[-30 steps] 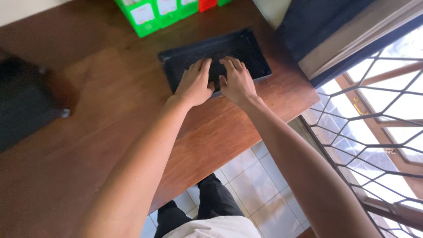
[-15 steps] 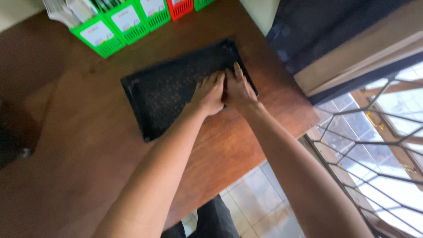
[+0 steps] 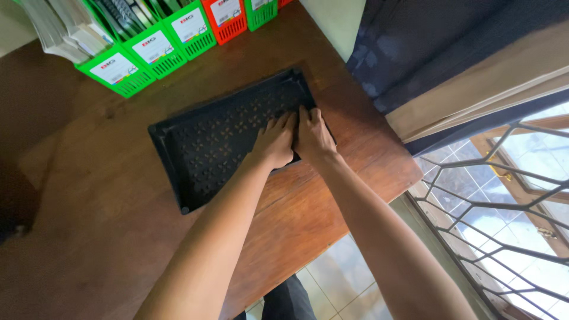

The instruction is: The person assembles a three-tier black metal shelf by inserting vertical support rods into the perforated trays and securing them with small plastic fasteners. The person repeatedly picks up rods and fasteners from a tray on the table and installs them into the shelf structure.

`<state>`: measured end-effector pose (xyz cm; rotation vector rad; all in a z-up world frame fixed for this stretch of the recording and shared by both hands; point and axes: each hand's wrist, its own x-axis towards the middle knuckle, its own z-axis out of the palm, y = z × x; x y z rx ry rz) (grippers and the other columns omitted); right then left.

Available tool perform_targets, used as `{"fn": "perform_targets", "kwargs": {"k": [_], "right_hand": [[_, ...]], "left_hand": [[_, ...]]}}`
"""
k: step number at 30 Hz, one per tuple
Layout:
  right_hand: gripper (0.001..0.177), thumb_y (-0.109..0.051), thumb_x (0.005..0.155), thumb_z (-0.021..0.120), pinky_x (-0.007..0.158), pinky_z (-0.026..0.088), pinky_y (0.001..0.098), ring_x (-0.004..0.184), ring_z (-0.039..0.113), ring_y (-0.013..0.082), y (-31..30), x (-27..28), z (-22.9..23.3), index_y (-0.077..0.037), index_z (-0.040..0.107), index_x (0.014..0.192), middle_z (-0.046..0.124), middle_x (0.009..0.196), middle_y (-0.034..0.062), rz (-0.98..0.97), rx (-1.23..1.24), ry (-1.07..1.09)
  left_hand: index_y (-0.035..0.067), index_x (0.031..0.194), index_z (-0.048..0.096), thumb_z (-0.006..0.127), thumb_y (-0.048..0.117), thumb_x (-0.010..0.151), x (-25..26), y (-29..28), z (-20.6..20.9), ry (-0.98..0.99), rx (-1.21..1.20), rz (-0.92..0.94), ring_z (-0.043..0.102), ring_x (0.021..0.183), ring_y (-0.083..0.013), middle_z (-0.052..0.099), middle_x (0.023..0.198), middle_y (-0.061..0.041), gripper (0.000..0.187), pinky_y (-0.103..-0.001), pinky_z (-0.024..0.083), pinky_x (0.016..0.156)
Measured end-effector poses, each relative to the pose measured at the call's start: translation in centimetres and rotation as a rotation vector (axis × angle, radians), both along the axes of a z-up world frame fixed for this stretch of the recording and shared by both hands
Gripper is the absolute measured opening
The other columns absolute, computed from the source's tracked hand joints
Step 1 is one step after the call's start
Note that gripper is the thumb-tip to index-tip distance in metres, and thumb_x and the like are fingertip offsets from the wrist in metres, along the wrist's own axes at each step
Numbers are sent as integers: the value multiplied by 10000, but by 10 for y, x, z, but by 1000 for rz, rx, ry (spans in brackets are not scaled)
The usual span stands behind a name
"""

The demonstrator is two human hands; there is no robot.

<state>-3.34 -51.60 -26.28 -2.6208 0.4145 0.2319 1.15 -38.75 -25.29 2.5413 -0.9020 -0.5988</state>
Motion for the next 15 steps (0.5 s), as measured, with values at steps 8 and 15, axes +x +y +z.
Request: {"fn": "perform_targets", "kwargs": {"k": [8, 15], "right_hand": [[312, -66, 887, 702, 941, 535, 466, 1118, 632, 435, 11, -6, 18, -103, 704, 1197, 613, 1240, 223, -74, 122, -296], [303, -97, 896, 672, 846, 549, 484, 1031, 659, 462, 47, -6, 65, -16, 667, 1187, 673, 1182, 252, 17, 186, -487]], "left_hand": [[54, 1555, 287, 695, 118, 849, -2, 20, 18, -1, -95, 20, 406, 1423, -397, 352, 1593, -179, 818, -542, 361, 1140], [46, 1532, 354, 637, 166, 953, 0, 64, 50, -252, -254, 26, 508, 1328, -390, 466, 1529, -196, 655, -577, 410, 1037]]}}
